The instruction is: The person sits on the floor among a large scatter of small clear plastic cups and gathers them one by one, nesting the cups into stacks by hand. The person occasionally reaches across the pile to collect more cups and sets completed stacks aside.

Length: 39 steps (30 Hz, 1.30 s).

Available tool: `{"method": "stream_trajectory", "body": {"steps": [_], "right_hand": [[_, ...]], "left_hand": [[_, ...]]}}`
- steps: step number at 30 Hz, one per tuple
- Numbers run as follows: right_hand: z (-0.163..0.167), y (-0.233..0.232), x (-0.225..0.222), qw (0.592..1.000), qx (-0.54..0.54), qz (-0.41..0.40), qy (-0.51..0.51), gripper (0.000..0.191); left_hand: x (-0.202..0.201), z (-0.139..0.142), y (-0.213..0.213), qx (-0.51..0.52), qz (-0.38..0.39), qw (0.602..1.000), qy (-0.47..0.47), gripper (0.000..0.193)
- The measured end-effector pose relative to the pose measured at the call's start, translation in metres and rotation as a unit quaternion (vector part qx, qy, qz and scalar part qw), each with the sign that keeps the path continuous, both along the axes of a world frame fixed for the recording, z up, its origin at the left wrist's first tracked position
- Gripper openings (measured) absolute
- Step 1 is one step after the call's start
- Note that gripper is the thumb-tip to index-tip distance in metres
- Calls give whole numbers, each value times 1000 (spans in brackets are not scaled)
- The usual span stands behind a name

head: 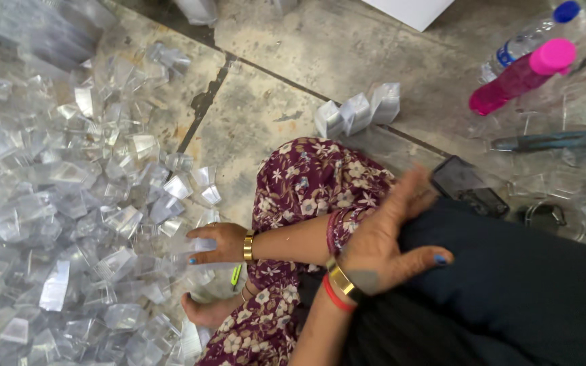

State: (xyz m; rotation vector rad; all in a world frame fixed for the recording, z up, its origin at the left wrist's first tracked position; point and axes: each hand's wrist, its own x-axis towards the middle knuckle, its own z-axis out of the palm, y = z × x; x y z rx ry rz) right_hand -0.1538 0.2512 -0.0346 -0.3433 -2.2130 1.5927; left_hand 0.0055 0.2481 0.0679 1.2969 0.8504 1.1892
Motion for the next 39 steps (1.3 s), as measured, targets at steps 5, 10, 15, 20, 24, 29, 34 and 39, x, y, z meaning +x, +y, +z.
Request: {"method": "stream_trajectory", "body": {"steps": [5,10,15,20,24,29,34,39], "right_hand": [[-5,2,-2,999,-41,-16,-5,72],[-33,-6,-15,987,-158,16,35,66],[-60,-3,-26,935,-345,74,-42,67],[-70,5,-25,969,-224,82,60,60],[-67,2,-25,964,-248,89,19,59],[-67,-3,-31,951,-285,120,-21,53],[-72,-8,-38,968,-219,109,-64,58],[-70,-8,-34,975,-151,146,-74,67]], "left_hand": [[-22,32,-9,-30,80,993,83,92],[-51,14,-55,-105,244,964,27,71],[-137,-23,-135,-70,517,806,280,40],[-270,-72,-222,-128,711,629,287,28],[-317,-135,-257,-264,740,536,310,31],[-312,-162,-227,-94,704,693,125,27],[-277,-143,-186,-191,614,736,214,24],[-280,-134,-186,-168,577,783,161,16]]}}
